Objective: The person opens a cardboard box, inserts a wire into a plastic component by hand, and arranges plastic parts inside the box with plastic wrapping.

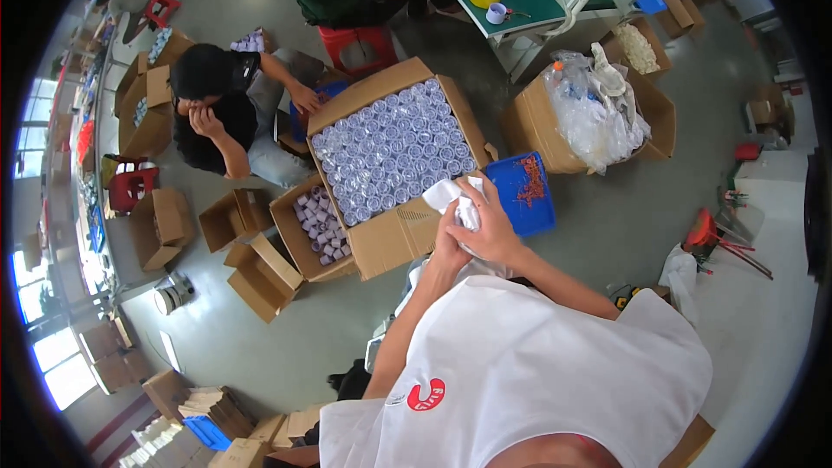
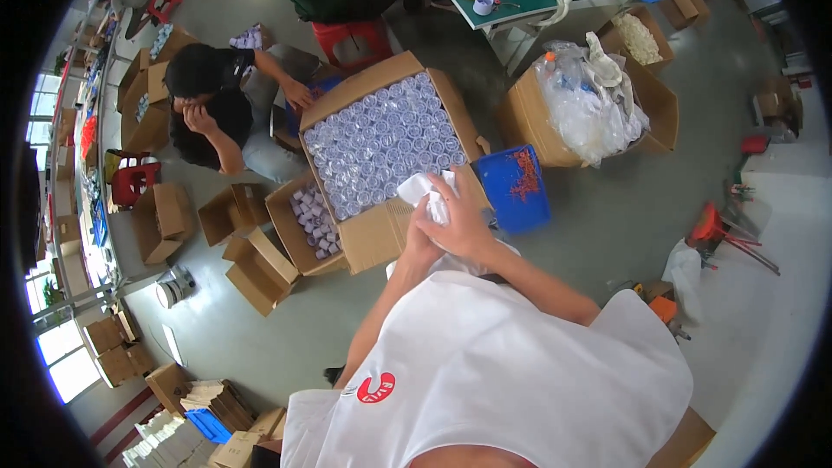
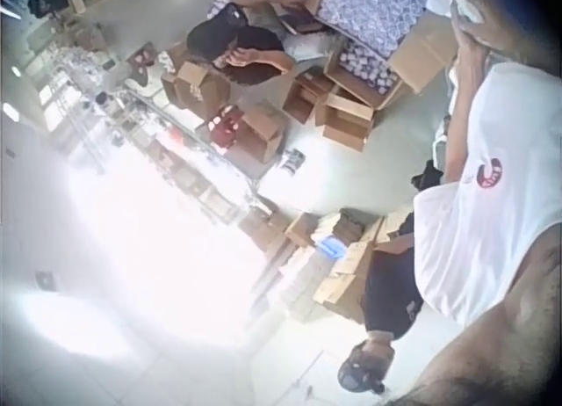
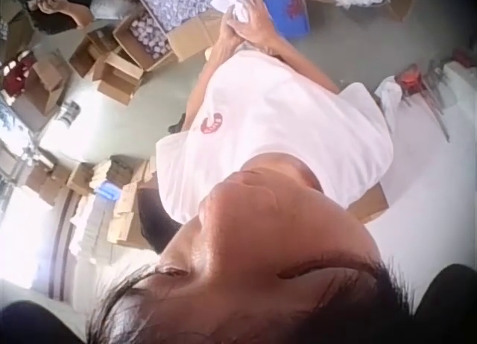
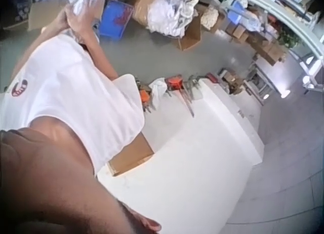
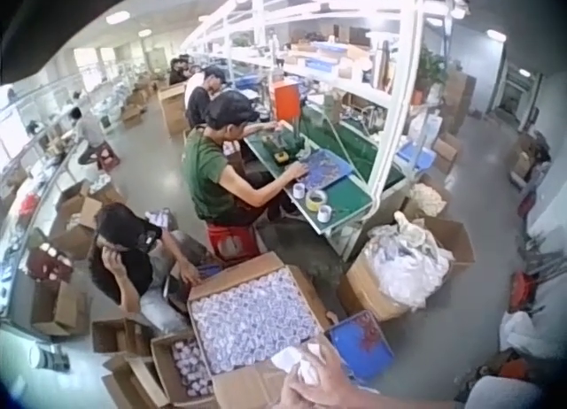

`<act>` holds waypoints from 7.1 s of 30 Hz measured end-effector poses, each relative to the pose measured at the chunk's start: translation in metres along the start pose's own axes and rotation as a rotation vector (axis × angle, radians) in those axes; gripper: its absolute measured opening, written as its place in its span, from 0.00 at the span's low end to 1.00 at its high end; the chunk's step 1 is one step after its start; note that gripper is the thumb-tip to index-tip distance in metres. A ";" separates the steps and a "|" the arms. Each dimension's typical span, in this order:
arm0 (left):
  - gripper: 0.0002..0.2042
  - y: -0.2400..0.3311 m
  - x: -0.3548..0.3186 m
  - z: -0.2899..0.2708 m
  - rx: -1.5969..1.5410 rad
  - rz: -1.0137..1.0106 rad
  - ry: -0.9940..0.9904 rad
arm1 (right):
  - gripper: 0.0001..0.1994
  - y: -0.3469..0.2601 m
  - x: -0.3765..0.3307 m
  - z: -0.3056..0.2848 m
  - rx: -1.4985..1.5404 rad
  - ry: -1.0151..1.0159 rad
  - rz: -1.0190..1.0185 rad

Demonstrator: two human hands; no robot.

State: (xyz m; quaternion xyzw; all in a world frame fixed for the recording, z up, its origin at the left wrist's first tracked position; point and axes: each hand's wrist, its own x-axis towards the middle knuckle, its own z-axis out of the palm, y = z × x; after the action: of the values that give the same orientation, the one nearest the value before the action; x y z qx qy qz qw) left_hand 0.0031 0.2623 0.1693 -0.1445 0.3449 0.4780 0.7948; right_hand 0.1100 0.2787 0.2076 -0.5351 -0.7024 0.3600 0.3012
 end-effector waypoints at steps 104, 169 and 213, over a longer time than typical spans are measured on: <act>0.38 -0.194 -0.103 -0.847 0.688 -0.246 1.517 | 0.12 0.225 -0.132 0.311 -0.384 -0.946 0.105; 0.27 -0.109 0.136 -0.860 0.982 0.690 0.536 | 0.09 0.303 0.093 0.314 -0.378 -0.607 -0.638; 0.38 0.280 0.246 -0.425 2.048 1.486 1.158 | 0.11 0.523 -0.177 0.115 -0.143 0.853 0.277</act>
State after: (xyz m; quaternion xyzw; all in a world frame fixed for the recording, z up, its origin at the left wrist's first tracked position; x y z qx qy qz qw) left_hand -0.3368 0.3276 -0.2774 0.5353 0.8090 0.1939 -0.1461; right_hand 0.3401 0.1738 -0.2966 -0.7439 -0.4605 0.0949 0.4749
